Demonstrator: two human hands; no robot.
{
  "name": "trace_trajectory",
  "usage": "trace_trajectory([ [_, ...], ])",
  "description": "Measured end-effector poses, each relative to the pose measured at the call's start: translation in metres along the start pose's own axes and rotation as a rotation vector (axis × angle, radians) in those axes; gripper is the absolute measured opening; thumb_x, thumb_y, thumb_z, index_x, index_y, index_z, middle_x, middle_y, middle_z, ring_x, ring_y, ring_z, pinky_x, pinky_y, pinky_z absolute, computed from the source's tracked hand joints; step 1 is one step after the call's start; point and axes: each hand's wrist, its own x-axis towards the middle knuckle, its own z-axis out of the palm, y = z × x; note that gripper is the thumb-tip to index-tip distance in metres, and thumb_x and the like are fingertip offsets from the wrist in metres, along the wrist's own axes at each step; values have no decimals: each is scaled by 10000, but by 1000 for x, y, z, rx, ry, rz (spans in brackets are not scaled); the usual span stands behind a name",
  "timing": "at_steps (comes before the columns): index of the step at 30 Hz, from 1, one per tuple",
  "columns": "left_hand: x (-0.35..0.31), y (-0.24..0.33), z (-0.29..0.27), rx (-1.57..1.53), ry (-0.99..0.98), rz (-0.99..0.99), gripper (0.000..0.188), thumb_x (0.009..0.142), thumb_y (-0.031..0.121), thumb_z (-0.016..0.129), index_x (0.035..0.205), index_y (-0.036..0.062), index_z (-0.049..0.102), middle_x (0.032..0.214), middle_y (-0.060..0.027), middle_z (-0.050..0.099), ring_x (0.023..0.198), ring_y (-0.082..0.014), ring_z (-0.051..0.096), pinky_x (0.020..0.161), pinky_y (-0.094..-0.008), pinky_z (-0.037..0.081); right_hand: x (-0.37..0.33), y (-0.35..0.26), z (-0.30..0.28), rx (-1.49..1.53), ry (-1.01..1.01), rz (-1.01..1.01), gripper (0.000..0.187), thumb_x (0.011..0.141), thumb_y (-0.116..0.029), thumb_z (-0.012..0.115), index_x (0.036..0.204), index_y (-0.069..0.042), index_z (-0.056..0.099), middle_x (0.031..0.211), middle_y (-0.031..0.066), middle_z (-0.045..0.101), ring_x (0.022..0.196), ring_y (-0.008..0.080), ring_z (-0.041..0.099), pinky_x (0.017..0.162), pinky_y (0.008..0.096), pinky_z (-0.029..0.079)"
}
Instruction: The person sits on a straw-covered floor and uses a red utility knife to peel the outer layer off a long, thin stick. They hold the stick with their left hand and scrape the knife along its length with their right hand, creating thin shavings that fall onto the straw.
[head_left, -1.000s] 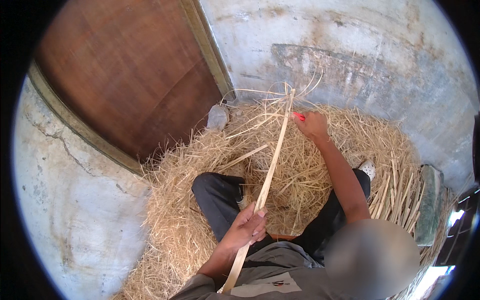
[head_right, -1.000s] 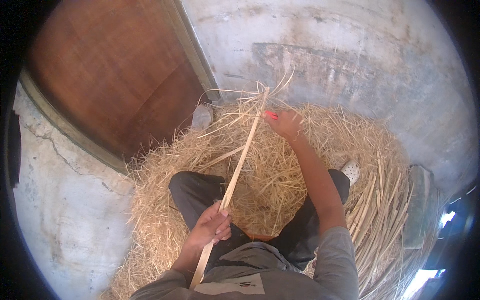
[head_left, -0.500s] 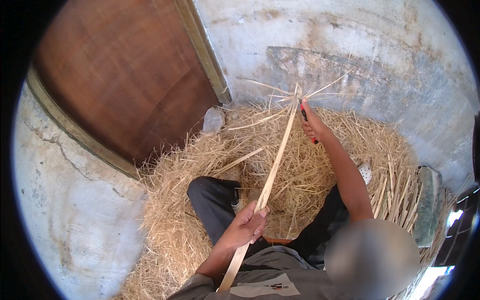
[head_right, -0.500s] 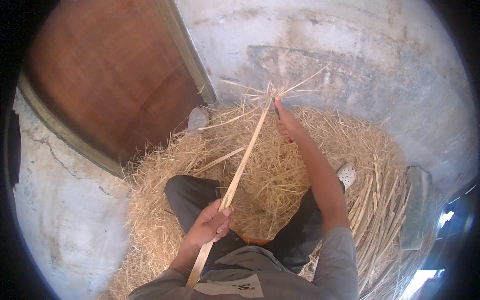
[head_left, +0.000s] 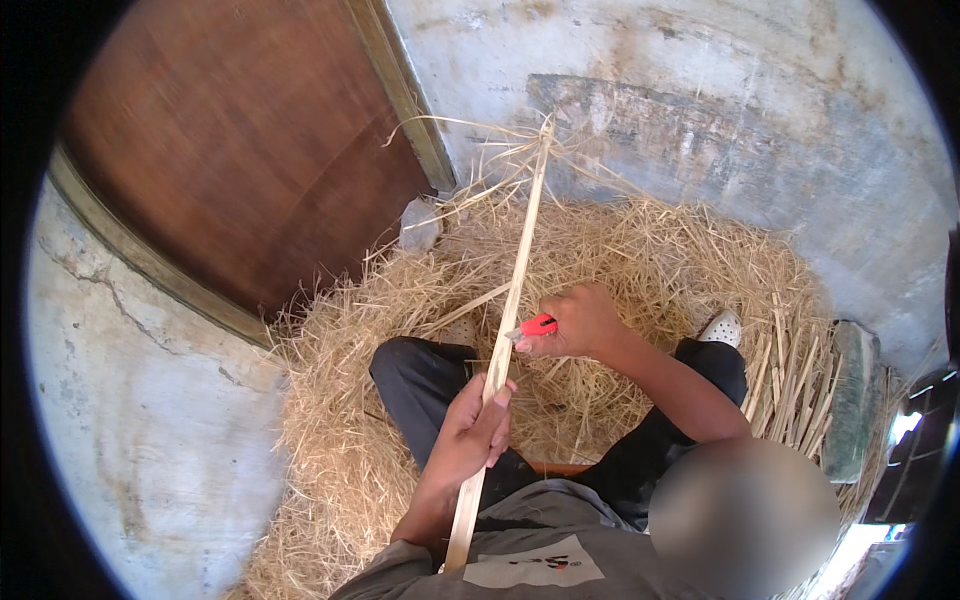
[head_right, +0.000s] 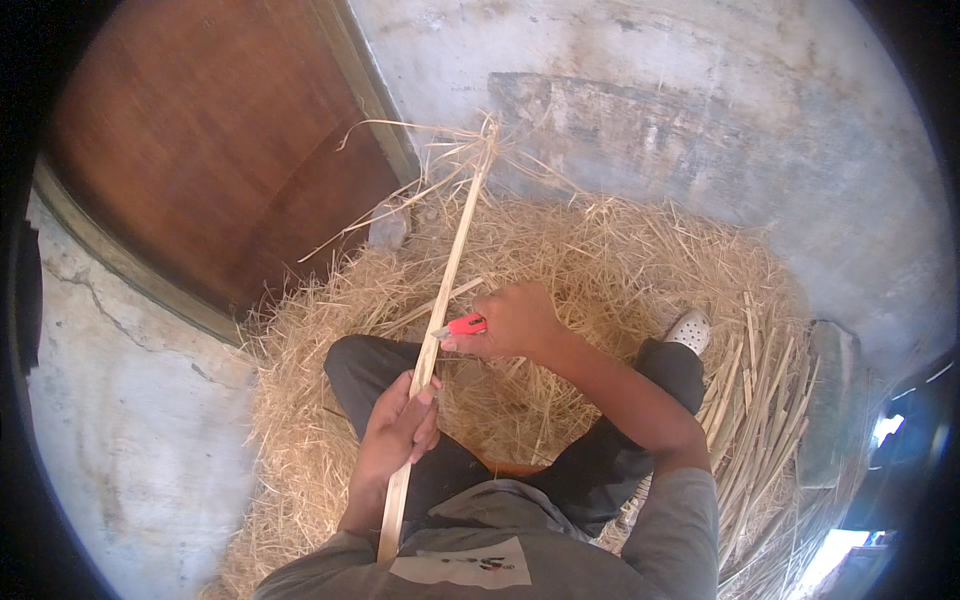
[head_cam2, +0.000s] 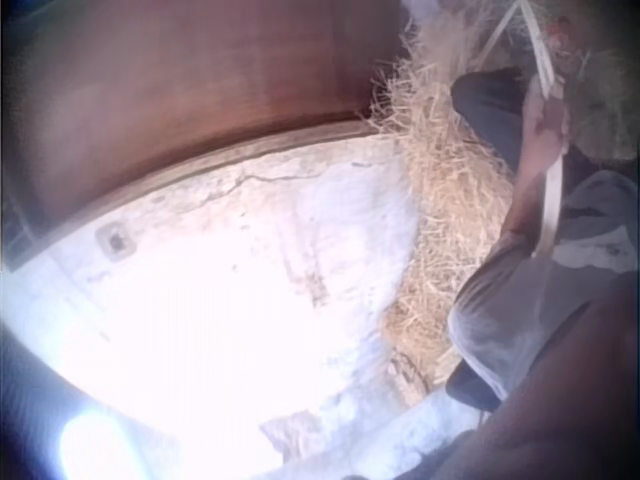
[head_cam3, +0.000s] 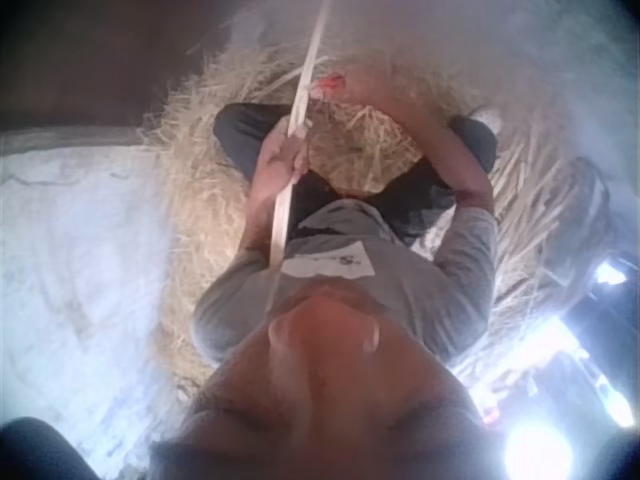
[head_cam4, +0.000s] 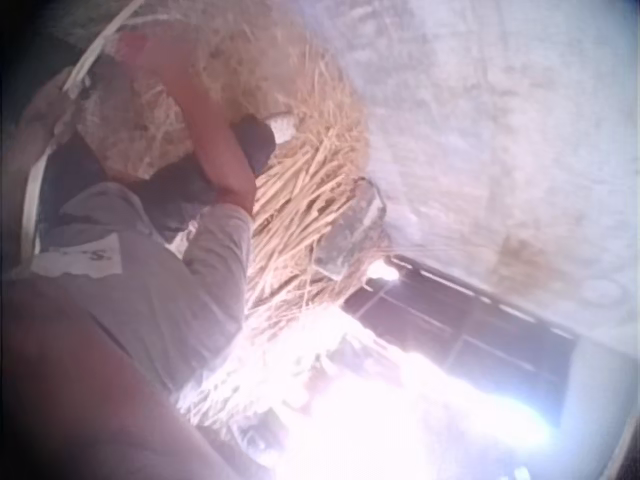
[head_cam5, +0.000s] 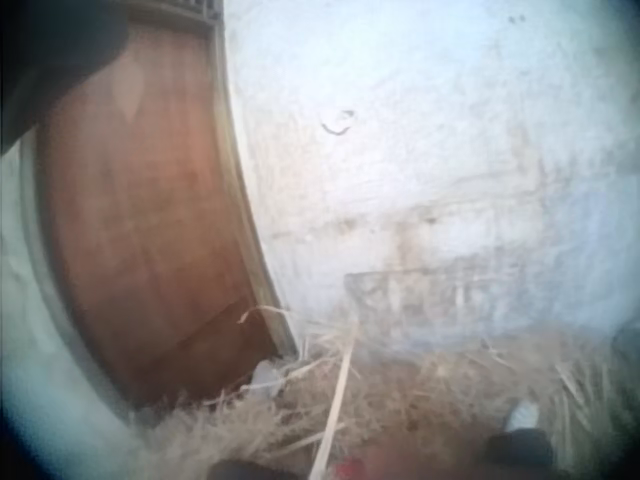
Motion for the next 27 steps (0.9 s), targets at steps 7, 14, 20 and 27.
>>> trace_trajectory([
  [7, 0, -3, 0, -55, 11, -28, 180, 1034, 221, 428, 1096, 54, 454, 590, 23, 379, 389, -60, 335, 381, -205, 291, 16, 22, 7, -53, 14, 176, 703, 726, -793, 529, 691, -110, 694, 561, 112, 608, 526, 306, 623, 502, 420, 483],
  [14, 0, -1, -7, -76, -14, -29, 157, 1036, 211, 419, 1101, 71, 446, 600, 20, 375, 403, -60, 324, 378, -213, 289, 19, 27, 8, -111, 41, 97, 728, 761, -797, 477, 618, -105, 653, 498, 90, 553, 469, 304, 580, 469, 428, 451],
  [20, -3, -6, -5, -64, -46, -64, 161, 1035, 222, 421, 1104, 78, 441, 608, 17, 378, 413, -57, 329, 373, -214, 288, 36, 68, 7, -153, 138, 184, 747, 777, -802, 455, 666, -95, 670, 519, 109, 562, 487, 290, 576, 459, 428, 439],
  [27, -9, 1, -1, -4, -58, -38, 147, 1034, 210, 419, 1072, 77, 467, 599, 16, 361, 405, -67, 320, 408, -215, 310, 64, 88, -2, -143, 38, 450, 769, 821, -783, 411, 708, -70, 676, 573, 124, 588, 538, 313, 606, 513, 424, 470],
])
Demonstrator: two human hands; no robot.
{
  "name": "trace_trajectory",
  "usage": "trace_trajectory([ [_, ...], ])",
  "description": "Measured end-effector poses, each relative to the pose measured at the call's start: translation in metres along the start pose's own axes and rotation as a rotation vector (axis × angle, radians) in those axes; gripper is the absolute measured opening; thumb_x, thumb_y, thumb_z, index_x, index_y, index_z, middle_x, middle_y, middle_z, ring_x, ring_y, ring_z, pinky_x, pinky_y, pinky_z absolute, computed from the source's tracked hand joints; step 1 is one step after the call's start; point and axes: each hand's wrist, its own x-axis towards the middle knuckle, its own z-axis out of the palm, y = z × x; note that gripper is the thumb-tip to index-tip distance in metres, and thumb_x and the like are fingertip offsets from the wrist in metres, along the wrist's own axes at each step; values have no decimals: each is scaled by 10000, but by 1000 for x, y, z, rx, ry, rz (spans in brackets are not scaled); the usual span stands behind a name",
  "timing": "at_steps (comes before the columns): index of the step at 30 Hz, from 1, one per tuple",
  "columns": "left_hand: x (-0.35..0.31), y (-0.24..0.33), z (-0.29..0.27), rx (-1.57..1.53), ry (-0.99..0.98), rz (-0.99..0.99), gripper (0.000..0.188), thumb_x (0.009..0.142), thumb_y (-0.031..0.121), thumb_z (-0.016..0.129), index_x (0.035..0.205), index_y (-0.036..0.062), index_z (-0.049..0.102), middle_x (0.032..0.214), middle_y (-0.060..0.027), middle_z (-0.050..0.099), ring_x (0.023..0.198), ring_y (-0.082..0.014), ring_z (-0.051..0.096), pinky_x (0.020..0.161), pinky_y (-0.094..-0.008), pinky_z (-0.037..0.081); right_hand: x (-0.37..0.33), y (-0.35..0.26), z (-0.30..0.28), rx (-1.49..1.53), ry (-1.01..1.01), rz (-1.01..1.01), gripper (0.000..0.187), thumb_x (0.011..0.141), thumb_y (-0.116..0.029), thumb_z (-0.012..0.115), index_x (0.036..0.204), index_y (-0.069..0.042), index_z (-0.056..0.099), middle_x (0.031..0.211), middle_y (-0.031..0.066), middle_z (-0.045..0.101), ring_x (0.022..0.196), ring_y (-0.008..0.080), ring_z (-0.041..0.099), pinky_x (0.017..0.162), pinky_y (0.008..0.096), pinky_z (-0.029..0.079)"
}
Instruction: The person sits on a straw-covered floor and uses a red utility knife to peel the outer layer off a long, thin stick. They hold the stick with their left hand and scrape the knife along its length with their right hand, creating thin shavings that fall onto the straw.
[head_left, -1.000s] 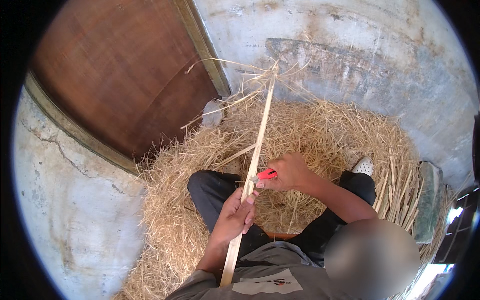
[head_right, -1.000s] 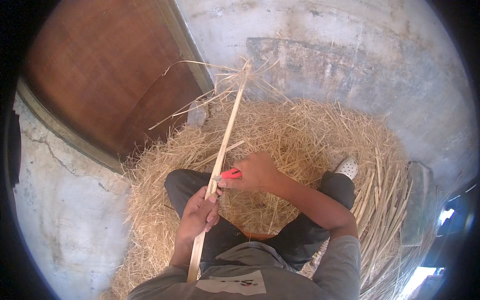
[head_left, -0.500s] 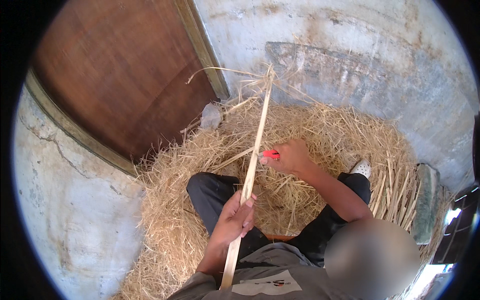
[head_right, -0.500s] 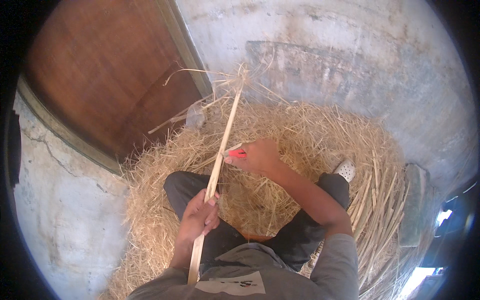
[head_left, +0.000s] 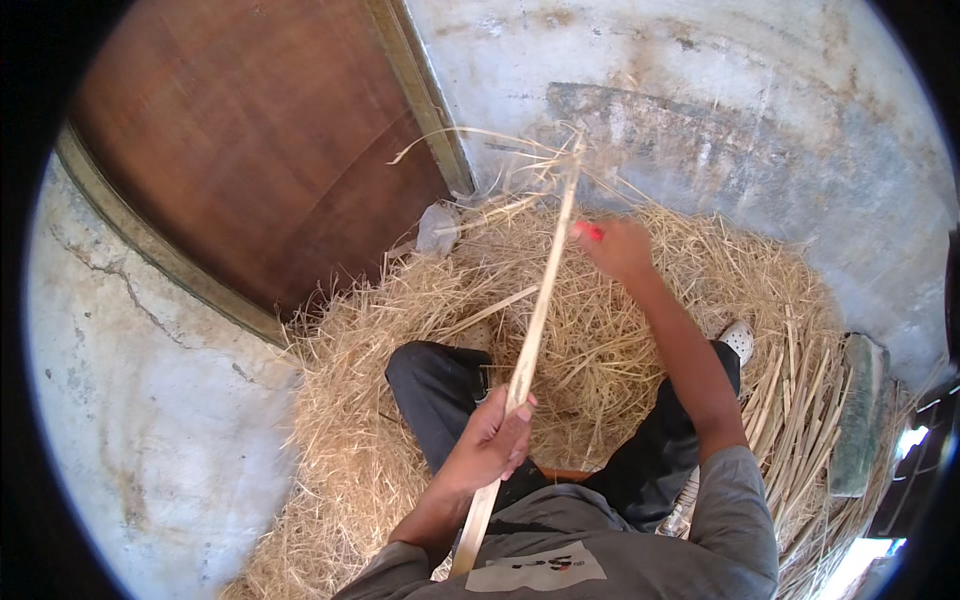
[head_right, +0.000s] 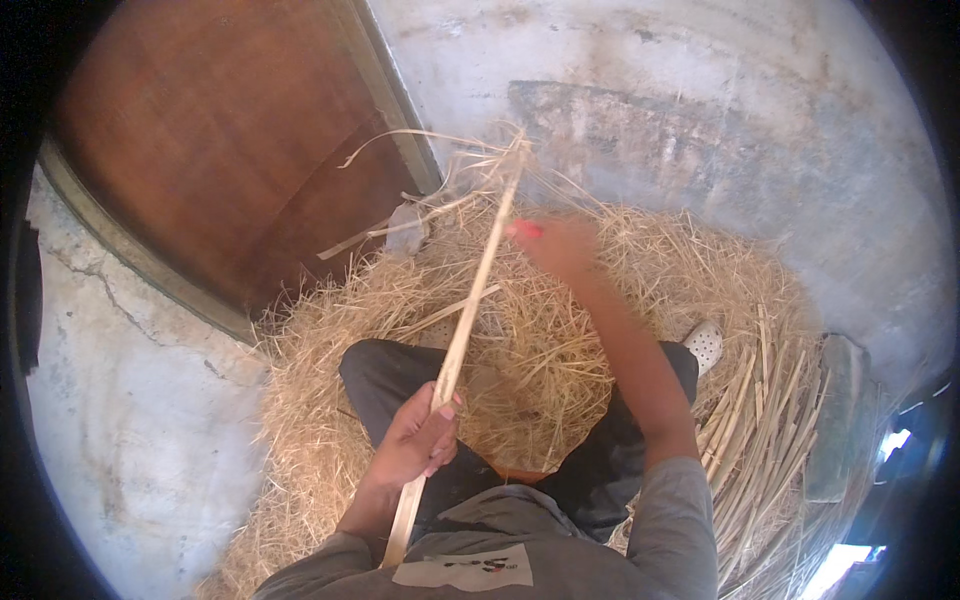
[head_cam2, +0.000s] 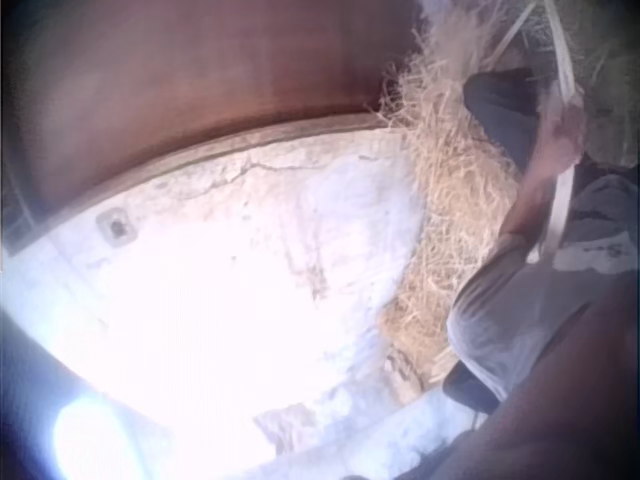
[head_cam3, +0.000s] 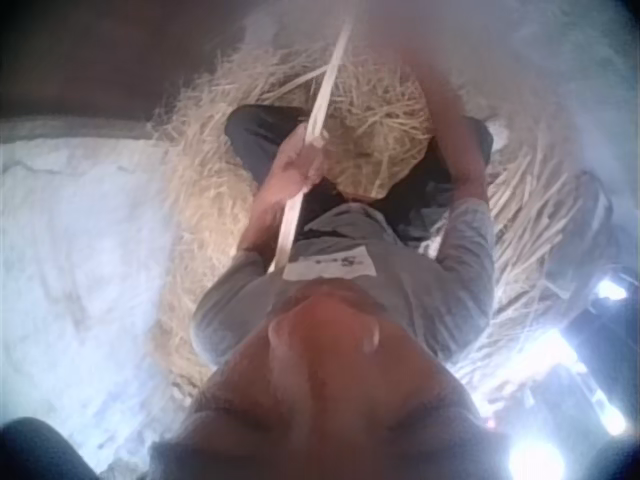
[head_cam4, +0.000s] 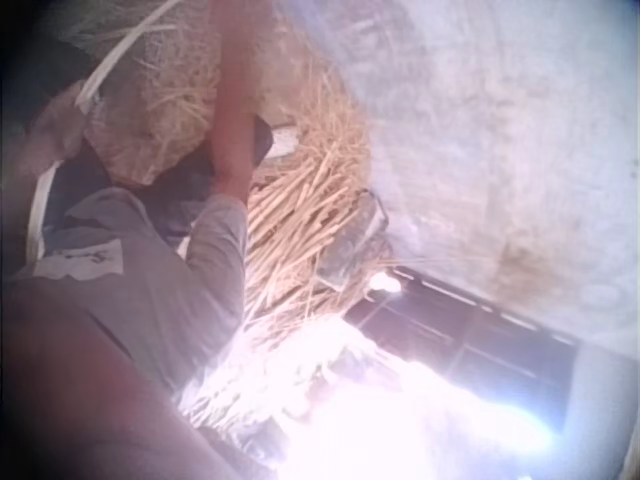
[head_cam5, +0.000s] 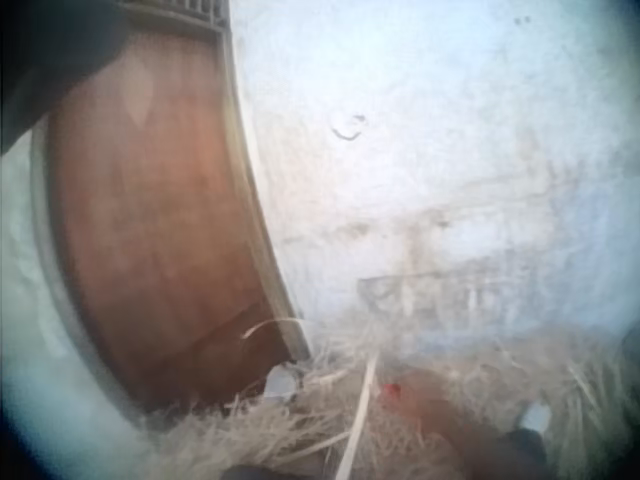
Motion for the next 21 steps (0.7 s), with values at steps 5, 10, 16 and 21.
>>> trace_trajectory([
  [5, -1, -1, 0, 6, -23, 4, 155, 1035, 209, 416, 1090, 72, 463, 596, 14, 360, 410, -67, 321, 388, -220, 303, 12, 12, -13, 26, -34, 124, 744, 815, -775, 444, 862, -79, 702, 760, 113, 664, 802, 288, 658, 719, 403, 504],
  [10, -12, -4, 5, -6, -113, -41, 160, 1033, 206, 422, 1099, 64, 458, 585, 14, 350, 412, -68, 317, 380, -217, 299, 23, 57, -12, 184, 254, 193, 819, 820, -798, 392, 743, -31, 670, 632, 171, 596, 620, 352, 624, 581, 477, 477],
  [16, -5, -6, 4, 79, -89, -36, 220, 1033, 200, 418, 1191, 53, 457, 577, 15, 373, 410, -62, 331, 386, -198, 310, 20, 49, -14, 191, 207, 359, 836, 856, -786, 352, 629, -21, 601, 583, 87, 496, 582, 237, 509, 570, 436, 425],
  [21, 6, -2, -5, 132, -12, 3, 265, 1032, 202, 414, 1241, 43, 454, 580, 19, 397, 408, -55, 345, 391, -192, 316, -31, 14, -8, 537, -97, 153, 709, 891, -706, 427, 653, -49, 547, 532, -5, 402, 502, 142, 380, 473, 370, 337],
])
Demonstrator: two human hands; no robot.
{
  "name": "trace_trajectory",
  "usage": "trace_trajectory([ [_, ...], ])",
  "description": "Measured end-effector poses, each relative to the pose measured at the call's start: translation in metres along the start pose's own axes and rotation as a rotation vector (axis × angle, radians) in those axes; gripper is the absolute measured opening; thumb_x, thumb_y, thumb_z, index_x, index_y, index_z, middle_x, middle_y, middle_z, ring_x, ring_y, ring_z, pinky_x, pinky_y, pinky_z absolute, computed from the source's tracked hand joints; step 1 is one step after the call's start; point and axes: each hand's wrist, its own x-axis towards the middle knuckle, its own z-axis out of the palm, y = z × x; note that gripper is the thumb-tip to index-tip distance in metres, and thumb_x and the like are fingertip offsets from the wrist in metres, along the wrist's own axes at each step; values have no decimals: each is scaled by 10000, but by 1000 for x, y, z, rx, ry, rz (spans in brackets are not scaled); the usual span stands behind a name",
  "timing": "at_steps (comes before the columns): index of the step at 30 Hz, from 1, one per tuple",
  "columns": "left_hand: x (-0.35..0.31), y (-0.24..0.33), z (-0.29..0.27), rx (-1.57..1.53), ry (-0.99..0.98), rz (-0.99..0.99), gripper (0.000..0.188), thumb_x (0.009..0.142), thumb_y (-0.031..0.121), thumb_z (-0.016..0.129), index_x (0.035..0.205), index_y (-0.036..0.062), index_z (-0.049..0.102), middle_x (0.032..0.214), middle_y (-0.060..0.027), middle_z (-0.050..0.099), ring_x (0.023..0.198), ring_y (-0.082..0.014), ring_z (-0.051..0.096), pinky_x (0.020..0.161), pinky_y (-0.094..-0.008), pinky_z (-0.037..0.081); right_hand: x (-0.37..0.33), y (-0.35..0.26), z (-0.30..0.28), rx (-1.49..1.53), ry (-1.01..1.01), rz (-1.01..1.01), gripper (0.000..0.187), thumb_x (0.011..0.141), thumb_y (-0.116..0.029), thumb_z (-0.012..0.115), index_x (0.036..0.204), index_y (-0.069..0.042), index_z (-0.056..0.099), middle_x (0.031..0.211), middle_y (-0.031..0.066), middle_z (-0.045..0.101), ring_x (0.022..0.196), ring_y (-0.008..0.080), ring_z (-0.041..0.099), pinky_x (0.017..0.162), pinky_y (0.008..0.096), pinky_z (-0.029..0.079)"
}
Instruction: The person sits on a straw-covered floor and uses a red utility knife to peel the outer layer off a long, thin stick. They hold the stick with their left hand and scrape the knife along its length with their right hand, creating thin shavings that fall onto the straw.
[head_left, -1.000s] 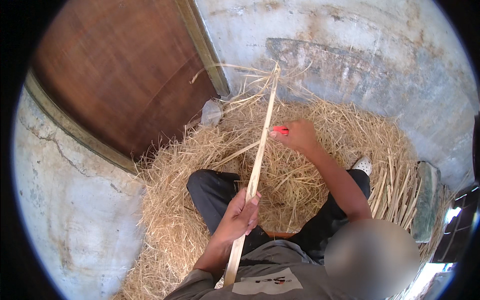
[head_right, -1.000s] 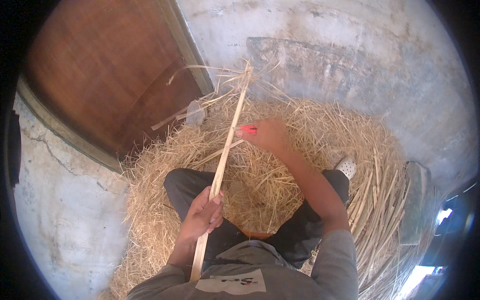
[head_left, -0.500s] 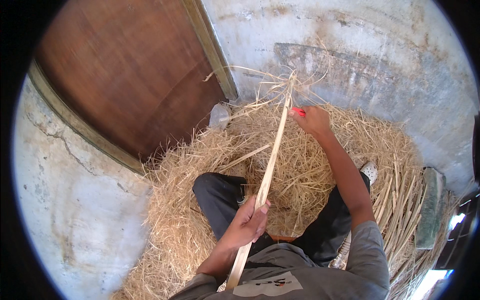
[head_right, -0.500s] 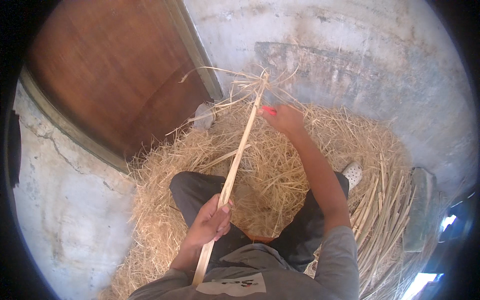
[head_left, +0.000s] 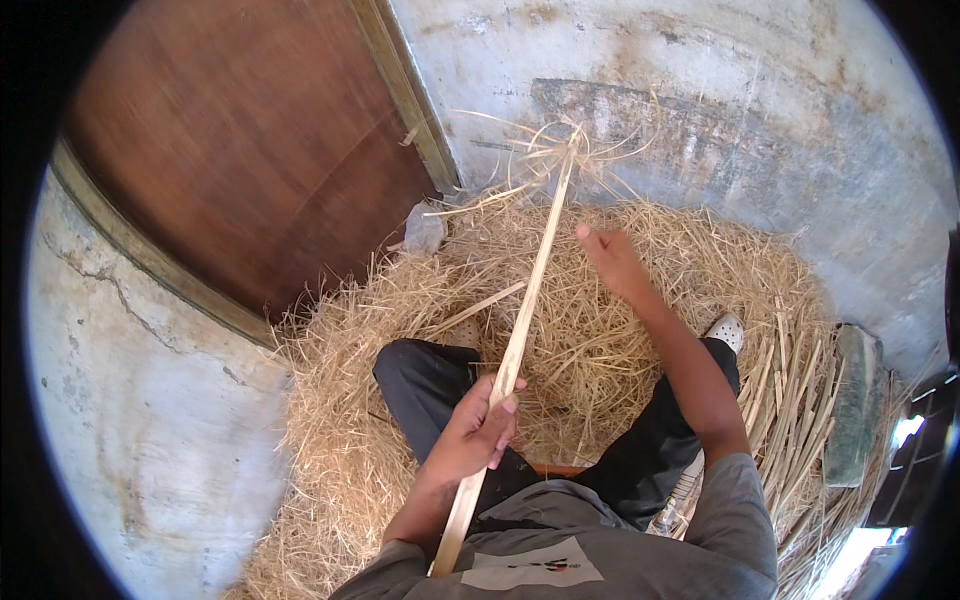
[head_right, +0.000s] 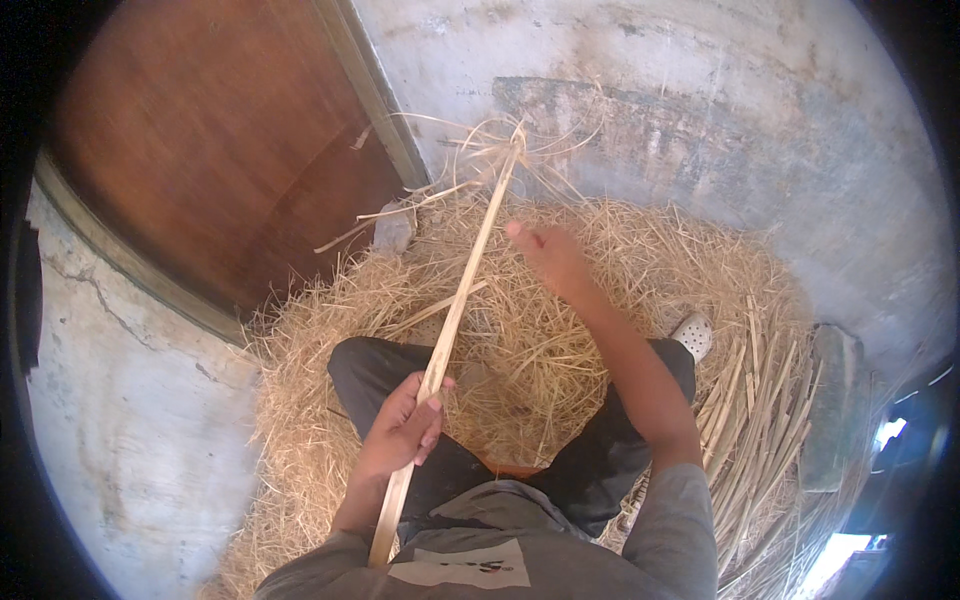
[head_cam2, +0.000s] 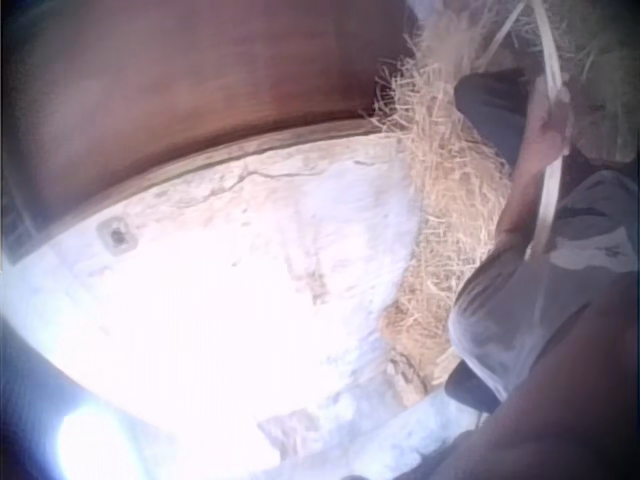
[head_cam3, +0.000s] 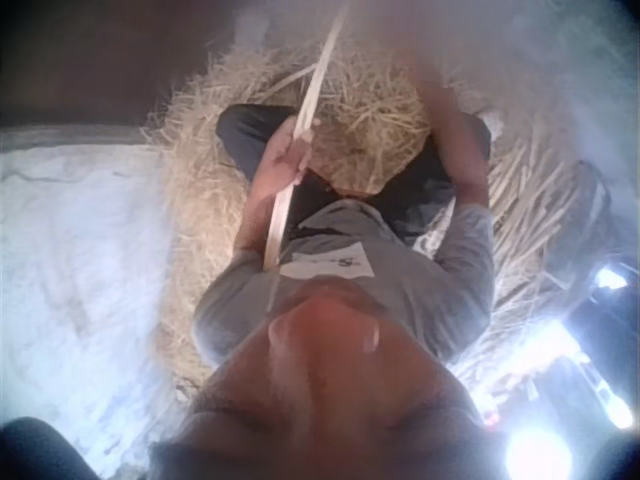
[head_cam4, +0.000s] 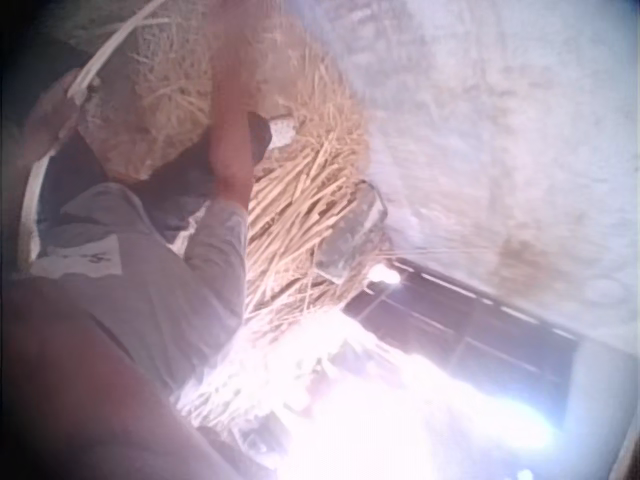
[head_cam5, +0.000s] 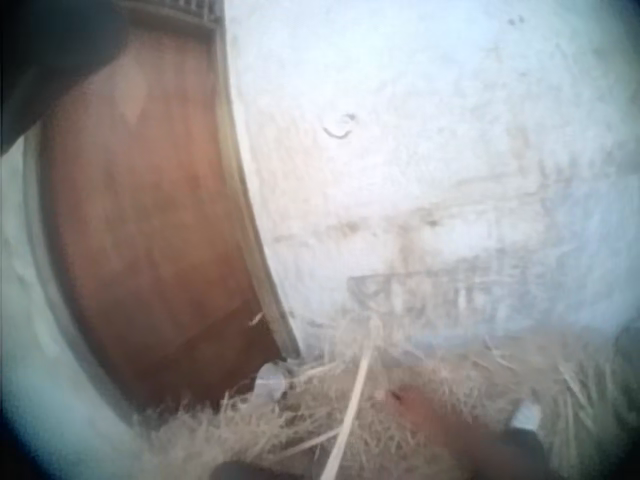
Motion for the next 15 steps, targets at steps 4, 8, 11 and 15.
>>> trace_trajectory([
  [4, 9, 0, -7, 54, -27, -13, 229, 1028, 209, 429, 1177, 43, 483, 591, 15, 424, 415, -59, 374, 399, -197, 329, -29, -28, 27, 428, -115, -3, 527, 894, -573, 572, 713, -79, 543, 555, -36, 433, 482, 94, 388, 435, 326, 323],
  [8, 18, -27, -17, 85, -86, 12, 191, 1033, 200, 424, 1143, 49, 464, 629, -3, 448, 449, -69, 419, 422, -206, 370, -38, -27, 30, 926, -273, 166, 369, 876, -377, 693, 710, -100, 514, 571, -35, 459, 439, 59, 386, 395, 264, 290],
  [11, 31, -46, -23, -58, -51, -63, 182, 1030, 204, 435, 1111, 45, 475, 628, -5, 459, 447, -77, 437, 427, -212, 383, -42, -26, 41, 936, -232, 126, 317, 881, -320, 699, 750, -86, 530, 567, -37, 464, 418, 51, 383, 387, 229, 280],
  [15, 43, -38, -39, -189, -195, -74, 212, 1039, 212, 408, 1135, 36, 478, 623, -7, 459, 434, -82, 427, 417, -217, 379, -46, -30, 43, 813, -202, 119, 272, 909, -306, 669, 822, -94, 522, 547, -67, 404, 440, 33, 353, 413, 228, 301],
])
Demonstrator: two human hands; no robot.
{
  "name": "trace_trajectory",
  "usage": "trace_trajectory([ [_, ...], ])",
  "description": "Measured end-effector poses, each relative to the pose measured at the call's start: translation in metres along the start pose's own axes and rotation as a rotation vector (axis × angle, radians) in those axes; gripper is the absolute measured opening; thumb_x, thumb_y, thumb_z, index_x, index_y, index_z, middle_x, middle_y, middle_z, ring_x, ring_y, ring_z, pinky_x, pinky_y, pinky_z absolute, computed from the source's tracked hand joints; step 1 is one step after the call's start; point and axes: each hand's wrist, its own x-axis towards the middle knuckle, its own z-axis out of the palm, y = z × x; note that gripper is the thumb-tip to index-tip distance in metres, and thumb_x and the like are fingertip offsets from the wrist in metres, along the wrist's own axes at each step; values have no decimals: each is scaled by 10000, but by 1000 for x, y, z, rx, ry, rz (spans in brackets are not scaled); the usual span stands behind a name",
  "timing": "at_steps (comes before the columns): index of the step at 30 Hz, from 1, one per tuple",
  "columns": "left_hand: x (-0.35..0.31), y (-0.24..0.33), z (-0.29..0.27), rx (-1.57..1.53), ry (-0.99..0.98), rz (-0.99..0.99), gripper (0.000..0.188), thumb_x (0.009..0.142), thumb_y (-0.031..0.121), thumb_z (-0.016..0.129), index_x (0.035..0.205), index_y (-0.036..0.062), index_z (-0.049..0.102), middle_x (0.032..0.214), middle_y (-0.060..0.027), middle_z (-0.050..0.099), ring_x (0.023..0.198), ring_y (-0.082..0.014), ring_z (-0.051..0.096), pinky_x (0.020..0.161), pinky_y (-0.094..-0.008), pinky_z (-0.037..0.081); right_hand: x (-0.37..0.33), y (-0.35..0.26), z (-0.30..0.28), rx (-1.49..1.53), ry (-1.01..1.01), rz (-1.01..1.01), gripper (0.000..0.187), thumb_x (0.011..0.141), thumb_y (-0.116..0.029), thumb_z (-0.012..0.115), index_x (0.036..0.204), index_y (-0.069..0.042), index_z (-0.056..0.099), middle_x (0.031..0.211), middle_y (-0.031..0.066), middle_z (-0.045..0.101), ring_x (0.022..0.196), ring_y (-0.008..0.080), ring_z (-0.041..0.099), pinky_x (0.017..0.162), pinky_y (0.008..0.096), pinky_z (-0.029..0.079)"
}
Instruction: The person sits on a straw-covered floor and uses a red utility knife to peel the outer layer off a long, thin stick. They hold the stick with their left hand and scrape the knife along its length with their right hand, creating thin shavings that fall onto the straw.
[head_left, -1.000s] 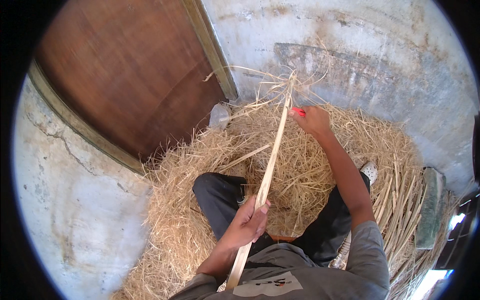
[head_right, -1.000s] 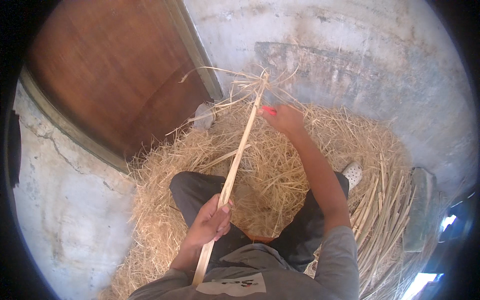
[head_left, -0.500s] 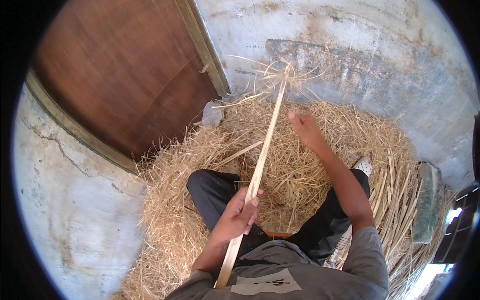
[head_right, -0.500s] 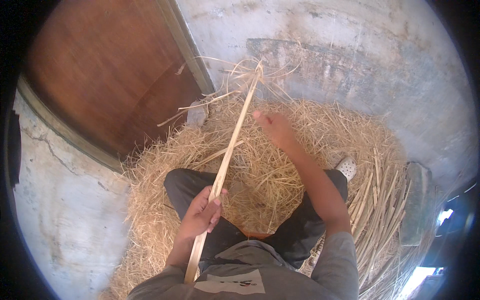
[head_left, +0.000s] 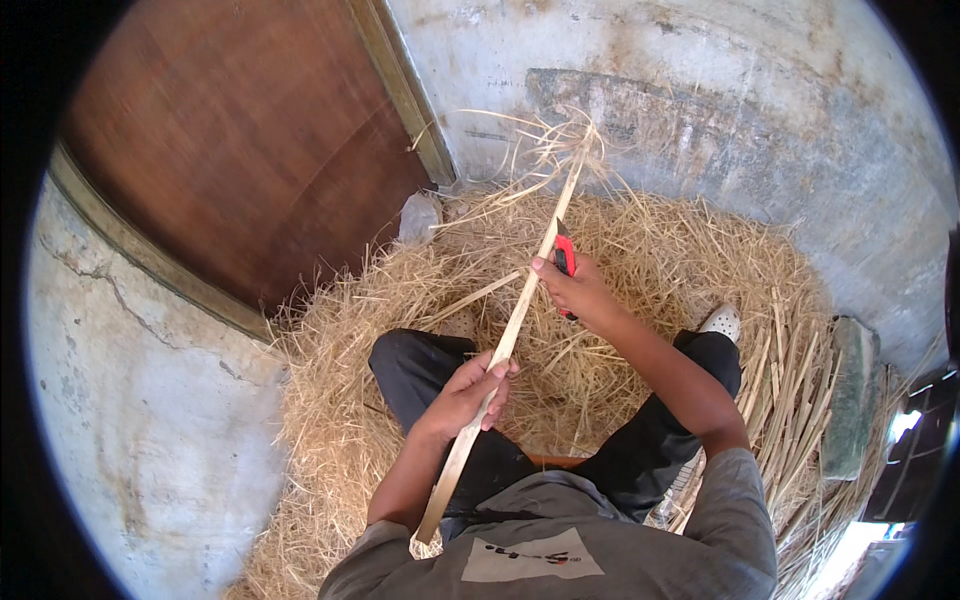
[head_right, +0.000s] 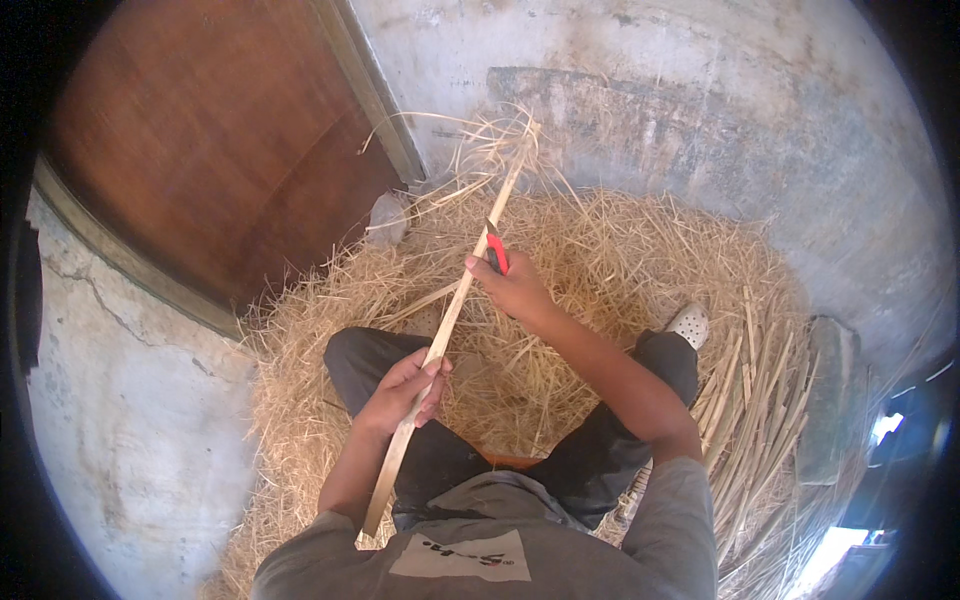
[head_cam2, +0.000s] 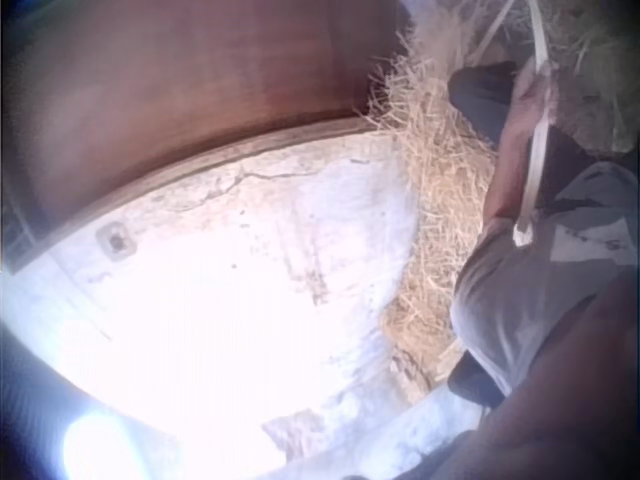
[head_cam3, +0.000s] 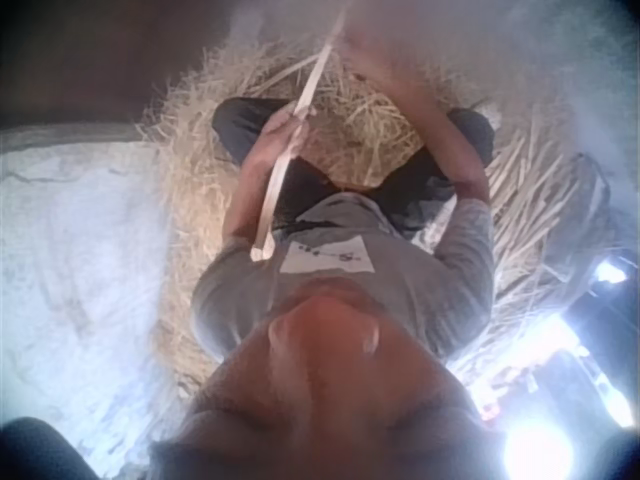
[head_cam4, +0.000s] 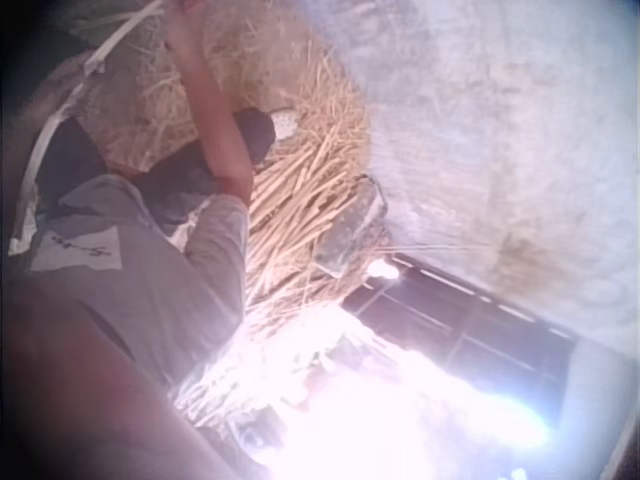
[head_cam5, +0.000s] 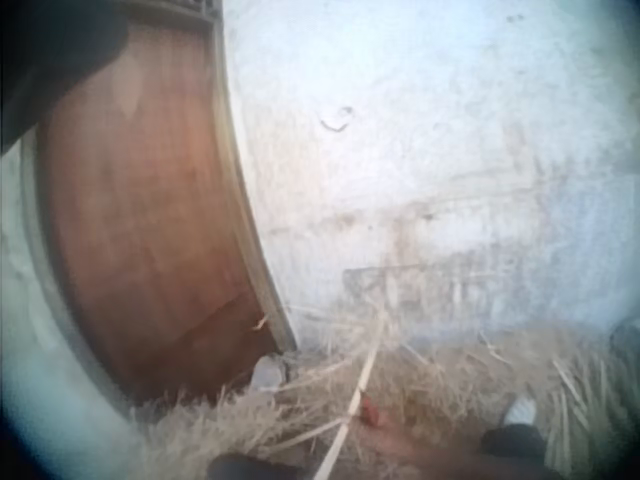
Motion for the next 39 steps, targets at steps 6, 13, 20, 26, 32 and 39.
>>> trace_trajectory([
  [6, -16, 8, 9, 173, 176, 17, 247, 1047, 221, 374, 1180, 35, 469, 610, -2, 432, 419, -77, 402, 405, -212, 365, -8, -10, -5, -885, -100, -224, 643, 812, -661, 594, 661, -36, 618, 516, 83, 533, 492, 214, 574, 499, 384, 456],
  [13, -31, 0, 26, 53, 276, 8, 231, 1045, 237, 388, 1163, 51, 458, 596, 7, 402, 408, -70, 368, 392, -203, 319, -48, 11, 27, -1337, -157, -483, 743, 702, -810, 552, 620, -75, 627, 468, 108, 540, 436, 294, 582, 442, 398, 454],
  [20, -26, 4, 33, 6, 253, 56, 216, 1046, 257, 389, 1088, 57, 458, 585, 17, 360, 408, -64, 339, 386, -208, 293, -20, 19, 10, -1326, 11, -678, 742, 654, -823, 584, 583, -84, 600, 472, 95, 542, 415, 280, 567, 451, 398, 456],
  [26, -26, 2, 32, -63, 246, 57, 206, 1041, 256, 403, 1045, 63, 474, 584, 19, 347, 395, -71, 316, 408, -221, 294, -10, 9, 7, -1482, 43, -508, 727, 678, -806, 578, 641, -84, 655, 522, 108, 585, 491, 283, 613, 488, 402, 477],
  [32, -27, -5, 39, -81, 170, 32, 198, 1043, 242, 395, 1043, 71, 496, 580, 21, 346, 386, -72, 309, 412, -220, 293, 19, 6, -30, -1366, 256, -379, 733, 765, -777, 515, 612, -68, 626, 517, 128, 563, 516, 302, 607, 480, 432, 464],
  [39, -33, -7, 32, -41, 154, 79, 209, 1046, 249, 392, 1076, 53, 457, 590, 16, 352, 406, -70, 335, 382, -215, 293, -19, 2, 7, -1336, -9, -473, 746, 806, -779, 454, 653, -79, 660, 527, 125, 562, 525, 299, 610, 479, 428, 469],
])
